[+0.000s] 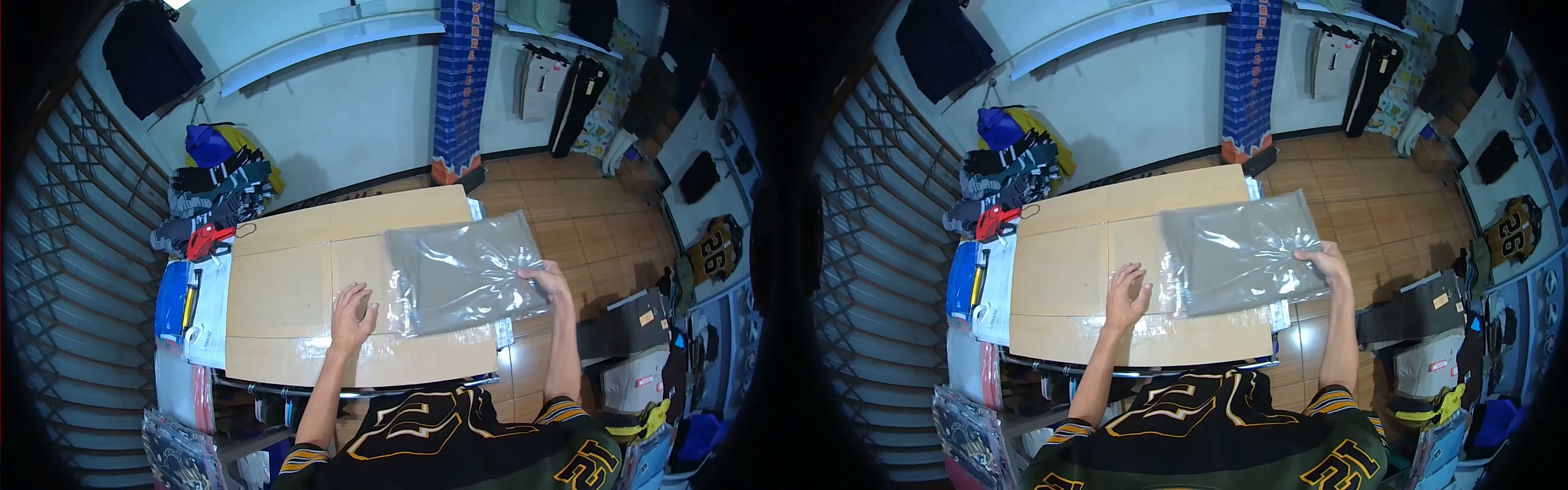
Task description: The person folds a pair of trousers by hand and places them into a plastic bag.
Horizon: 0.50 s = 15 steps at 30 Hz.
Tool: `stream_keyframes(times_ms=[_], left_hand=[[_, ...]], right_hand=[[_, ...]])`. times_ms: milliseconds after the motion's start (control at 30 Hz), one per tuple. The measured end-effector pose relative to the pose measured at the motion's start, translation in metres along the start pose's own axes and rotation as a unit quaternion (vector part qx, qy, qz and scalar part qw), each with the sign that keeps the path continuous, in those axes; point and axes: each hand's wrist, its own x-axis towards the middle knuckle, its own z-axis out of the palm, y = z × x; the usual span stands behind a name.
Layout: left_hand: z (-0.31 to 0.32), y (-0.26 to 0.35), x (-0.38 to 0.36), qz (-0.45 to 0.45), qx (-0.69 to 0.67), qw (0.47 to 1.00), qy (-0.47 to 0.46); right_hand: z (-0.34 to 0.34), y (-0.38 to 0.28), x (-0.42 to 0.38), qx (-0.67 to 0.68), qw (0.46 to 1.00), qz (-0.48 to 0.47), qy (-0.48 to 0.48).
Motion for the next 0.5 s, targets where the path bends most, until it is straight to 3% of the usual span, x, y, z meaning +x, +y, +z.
stream_keyframes(times_ms=[133,267,500], left_hand=[[-0.001,0.005,0.001,-0.008,-0.007,1.000,0.009],[0.000,0.011,0.003,-0.020,0.007,1.000,0.019],[0.026,0.024,0.020,-0.021,-0.049,0.999,0.011]], right_hand=[[-0.044,-0.034,-0.019,-0.039,0.996,-0.067,0.043],[-0.078,-0.093,-0.059,-0.169,0.970,-0.153,0.087],[-0.057,-0.187,-0.162,-0.294,0.905,-0.271,0.143]])
